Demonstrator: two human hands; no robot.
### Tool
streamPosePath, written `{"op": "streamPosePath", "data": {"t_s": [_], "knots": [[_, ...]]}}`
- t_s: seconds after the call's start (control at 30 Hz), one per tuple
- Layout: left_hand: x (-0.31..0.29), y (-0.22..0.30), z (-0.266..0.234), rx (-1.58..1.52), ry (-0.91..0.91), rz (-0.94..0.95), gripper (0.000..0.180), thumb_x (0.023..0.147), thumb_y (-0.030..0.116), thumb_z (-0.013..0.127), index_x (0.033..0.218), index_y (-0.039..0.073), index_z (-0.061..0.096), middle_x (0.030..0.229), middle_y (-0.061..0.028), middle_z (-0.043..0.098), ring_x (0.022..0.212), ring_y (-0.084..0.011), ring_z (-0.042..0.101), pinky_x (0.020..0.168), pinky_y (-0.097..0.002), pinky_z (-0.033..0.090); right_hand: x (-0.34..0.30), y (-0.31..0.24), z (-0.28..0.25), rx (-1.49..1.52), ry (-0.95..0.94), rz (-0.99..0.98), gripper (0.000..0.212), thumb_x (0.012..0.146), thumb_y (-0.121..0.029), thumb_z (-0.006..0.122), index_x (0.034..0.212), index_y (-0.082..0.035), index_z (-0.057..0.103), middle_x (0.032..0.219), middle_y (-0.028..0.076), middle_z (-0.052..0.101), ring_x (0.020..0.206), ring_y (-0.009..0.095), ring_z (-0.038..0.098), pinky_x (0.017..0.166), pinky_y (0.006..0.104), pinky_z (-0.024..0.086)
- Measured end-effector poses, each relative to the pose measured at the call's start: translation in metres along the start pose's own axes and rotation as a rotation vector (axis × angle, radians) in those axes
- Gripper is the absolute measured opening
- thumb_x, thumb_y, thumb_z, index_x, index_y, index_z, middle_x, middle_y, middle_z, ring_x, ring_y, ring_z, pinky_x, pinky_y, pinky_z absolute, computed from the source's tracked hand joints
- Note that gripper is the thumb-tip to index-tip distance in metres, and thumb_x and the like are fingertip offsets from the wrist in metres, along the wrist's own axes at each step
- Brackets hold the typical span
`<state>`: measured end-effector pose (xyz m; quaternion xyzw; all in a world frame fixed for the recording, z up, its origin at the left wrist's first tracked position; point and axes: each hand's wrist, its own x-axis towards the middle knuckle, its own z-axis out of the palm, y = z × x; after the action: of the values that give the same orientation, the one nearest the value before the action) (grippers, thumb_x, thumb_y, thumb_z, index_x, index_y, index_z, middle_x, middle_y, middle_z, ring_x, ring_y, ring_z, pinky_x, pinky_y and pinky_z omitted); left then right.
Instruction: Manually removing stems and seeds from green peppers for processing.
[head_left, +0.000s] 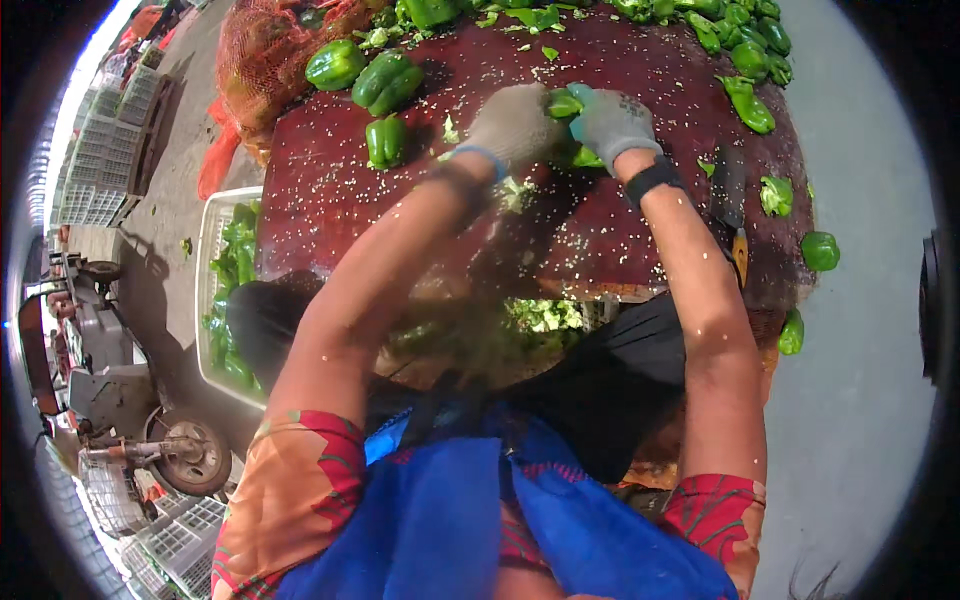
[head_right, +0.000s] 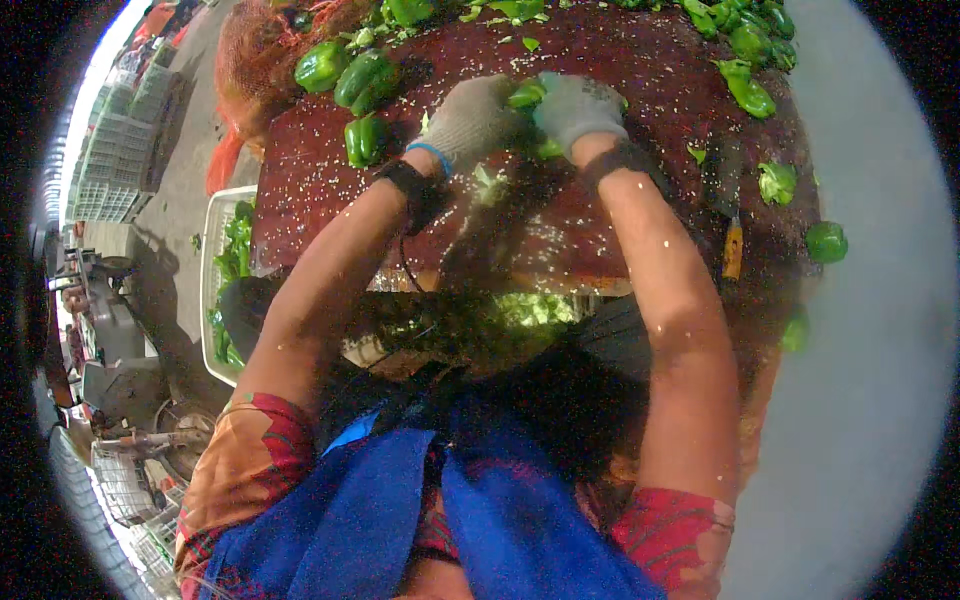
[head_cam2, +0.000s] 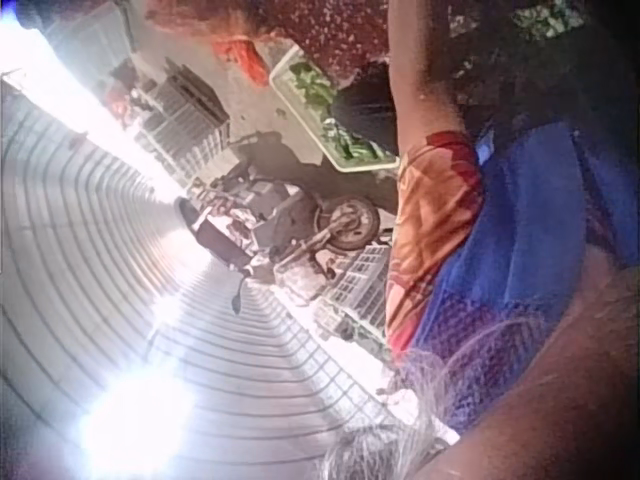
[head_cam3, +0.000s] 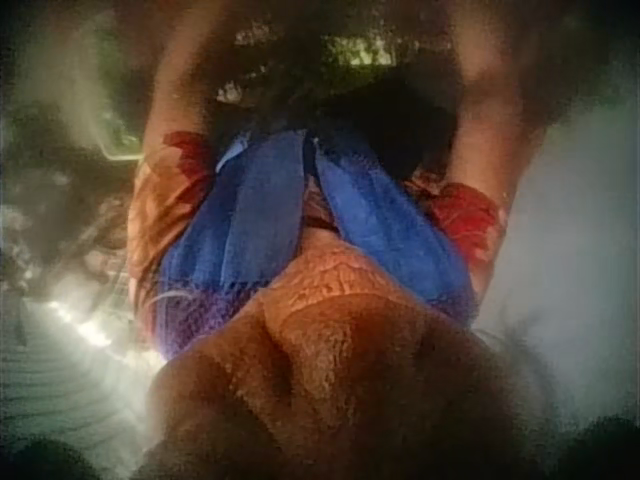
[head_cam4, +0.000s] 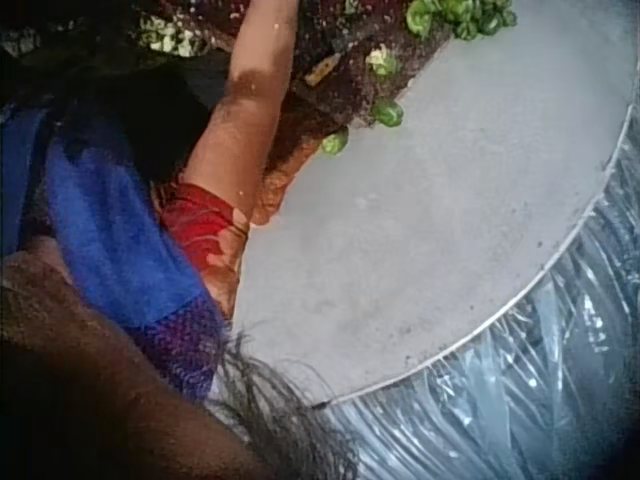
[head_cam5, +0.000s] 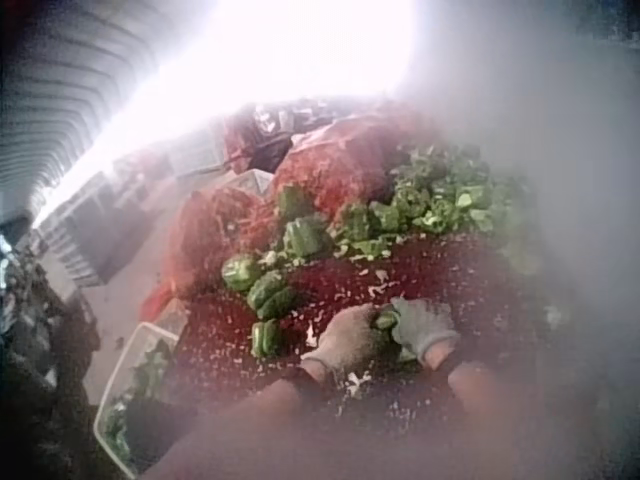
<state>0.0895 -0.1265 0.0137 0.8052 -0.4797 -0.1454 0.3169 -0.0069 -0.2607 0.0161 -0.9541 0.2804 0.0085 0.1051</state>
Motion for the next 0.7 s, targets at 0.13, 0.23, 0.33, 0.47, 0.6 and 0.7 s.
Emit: {"op": "streamPosePath", "data": {"t_s": [0.13,0.23,0.33,0.47,0.6,0.7], "knots": [[0.01,0.01,-0.008,-0.019,-0.081,-0.07,0.037,0.075,0.027,0.071,0.104,0.004,0.07,0.093,-0.0196,0.07,0.084,-0.0341,0.069,0.077,-0.0412,0.054,0.007,0.016,0.006,0.14,0.051,0.038,0.033,0.083,-0.029,0.057,0.112,-0.018,0.069,0.109,0.014,0.069,0.103,0.035,0.066,0.089,0.0471,0.052],[0.0,0.011,-0.013,-0.169,-0.131,-0.158,0.037,0.08,0.027,0.07,0.109,0.004,0.068,0.095,-0.0151,0.071,0.082,-0.0283,0.07,0.075,-0.038,0.054,0.021,0.03,0.016,0.177,0.046,0.097,0.037,0.083,-0.038,0.061,0.109,-0.014,0.07,0.111,0.016,0.069,0.103,0.036,0.066,0.089,0.047,0.052],[-0.012,-0.007,-0.012,-0.432,-0.066,-0.231,0.033,0.082,0.023,0.068,0.107,0.002,0.069,0.089,-0.0115,0.072,0.077,-0.0209,0.069,0.071,-0.0343,0.054,0.032,0.046,0.018,0.396,0.0,0.177,0.048,0.081,-0.049,0.065,0.106,-0.009,0.071,0.112,0.019,0.068,0.101,0.037,0.066,0.088,0.0461,0.052],[-0.035,-0.06,0.0,-0.682,-0.11,-0.291,0.033,0.082,0.019,0.067,0.108,0.0,0.069,0.083,-0.0107,0.07,0.071,-0.0181,0.066,0.068,-0.032,0.054,0.042,0.079,0.027,0.789,-0.055,0.322,0.053,0.082,-0.051,0.069,0.111,-0.007,0.068,0.099,0.012,0.072,0.085,0.027,0.07,0.066,0.0408,0.056],[-0.063,-0.019,0.002,-0.762,-0.011,-0.459,0.033,0.086,0.016,0.068,0.113,-0.001,0.066,0.094,-0.0074,0.07,0.081,-0.0136,0.064,0.074,-0.0294,0.053,0.014,0.114,0.065,1.44,-0.034,0.537,0.045,0.087,-0.041,0.068,0.124,-0.015,0.06,0.112,0.008,0.067,0.095,0.024,0.067,0.071,0.0424,0.057],[-0.064,-0.031,0.005,-0.863,0.051,-0.357,0.035,0.085,0.017,0.069,0.114,-0.002,0.064,0.096,-0.0081,0.07,0.082,-0.0143,0.064,0.073,-0.0298,0.053,0.001,0.12,0.075,1.71,-0.082,0.334,0.044,0.089,-0.037,0.067,0.125,-0.014,0.058,0.116,0.009,0.066,0.103,0.025,0.065,0.079,0.0457,0.056]]}}
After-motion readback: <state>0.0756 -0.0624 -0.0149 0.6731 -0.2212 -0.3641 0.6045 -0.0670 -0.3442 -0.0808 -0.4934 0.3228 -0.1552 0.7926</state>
